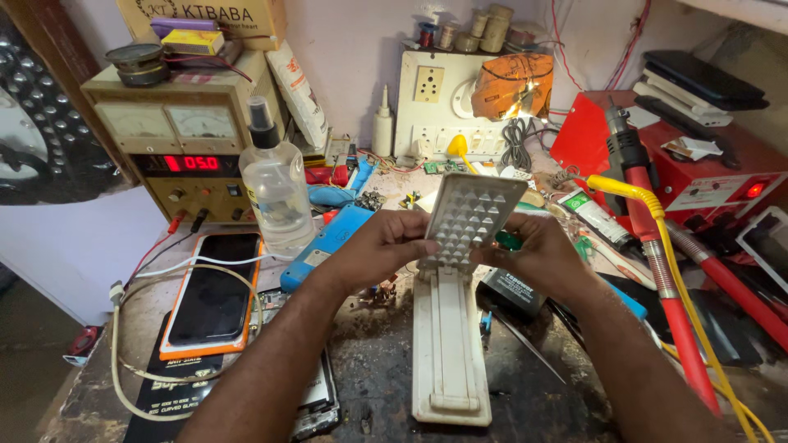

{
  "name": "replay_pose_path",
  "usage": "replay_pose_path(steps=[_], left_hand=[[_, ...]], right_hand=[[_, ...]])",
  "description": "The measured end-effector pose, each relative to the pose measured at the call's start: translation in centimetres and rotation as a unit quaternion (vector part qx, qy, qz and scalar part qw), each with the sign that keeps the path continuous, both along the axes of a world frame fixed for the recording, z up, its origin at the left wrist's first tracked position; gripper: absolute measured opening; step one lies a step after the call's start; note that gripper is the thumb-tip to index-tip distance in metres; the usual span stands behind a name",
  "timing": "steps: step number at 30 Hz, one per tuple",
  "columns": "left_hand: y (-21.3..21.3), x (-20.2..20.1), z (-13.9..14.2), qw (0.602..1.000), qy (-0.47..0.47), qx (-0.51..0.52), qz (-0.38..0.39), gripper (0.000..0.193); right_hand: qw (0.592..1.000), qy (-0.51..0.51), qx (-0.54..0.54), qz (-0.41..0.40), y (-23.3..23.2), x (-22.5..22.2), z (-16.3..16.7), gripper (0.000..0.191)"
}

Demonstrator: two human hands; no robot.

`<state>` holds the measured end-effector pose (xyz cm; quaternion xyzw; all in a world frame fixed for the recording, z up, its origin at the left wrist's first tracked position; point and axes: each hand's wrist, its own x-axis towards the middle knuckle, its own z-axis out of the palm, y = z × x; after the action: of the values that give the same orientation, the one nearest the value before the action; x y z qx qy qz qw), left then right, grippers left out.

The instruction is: The person solders wires to a small circuit board, then assembles an LED light fixture by placing the LED panel into a white housing, adding a blue back cover, and securing it with a screwdriver. The person repeatedly opens and closes the fixture to check fit.

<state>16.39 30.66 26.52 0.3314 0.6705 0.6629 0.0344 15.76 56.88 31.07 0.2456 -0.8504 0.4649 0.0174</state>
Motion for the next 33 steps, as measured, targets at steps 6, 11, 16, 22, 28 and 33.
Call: replay_pose_path(steps=[6, 11, 16, 22, 28, 33], left_hand=[[-0.5, 1.1, 0.7, 0.999, 0.035, -0.013, -0.029, 0.025], [-0.8, 3.8, 0.9, 0.947, 0.195, -0.226, 0.119, 0.028], [-0.9, 6.3, 0.8, 0.931, 0.275, -0.227, 0.082, 0.033], [-1.2, 6.7, 0.5, 0.867, 0.393, -0.303, 0.054, 0.034], [-1.6, 7.0, 1.2, 0.861, 0.385, -0.328, 0.051, 0.034], [-0.6, 9.3, 2.2, 0.858, 0.371, -0.335, 0.12, 0.038]], right_hand=[[0.996, 0.059, 0.067, -0.021, -0.3, 1.8, 0.2, 0.025], [0.964, 0.184, 0.186, -0.048, -0.5, 4.6, -0.1, 0.032], [0.9, 0.377, 0.21, 0.057, 0.2, 7.1, -0.4, 0.043], [0.87, 0.374, 0.307, 0.099, 0.7, 8.6, 0.5, 0.062], [0.913, 0.325, 0.221, 0.109, -0.4, 11.3, 0.5, 0.05], [0.949, 0.23, 0.202, 0.073, -1.2, 12.0, 0.1, 0.041]])
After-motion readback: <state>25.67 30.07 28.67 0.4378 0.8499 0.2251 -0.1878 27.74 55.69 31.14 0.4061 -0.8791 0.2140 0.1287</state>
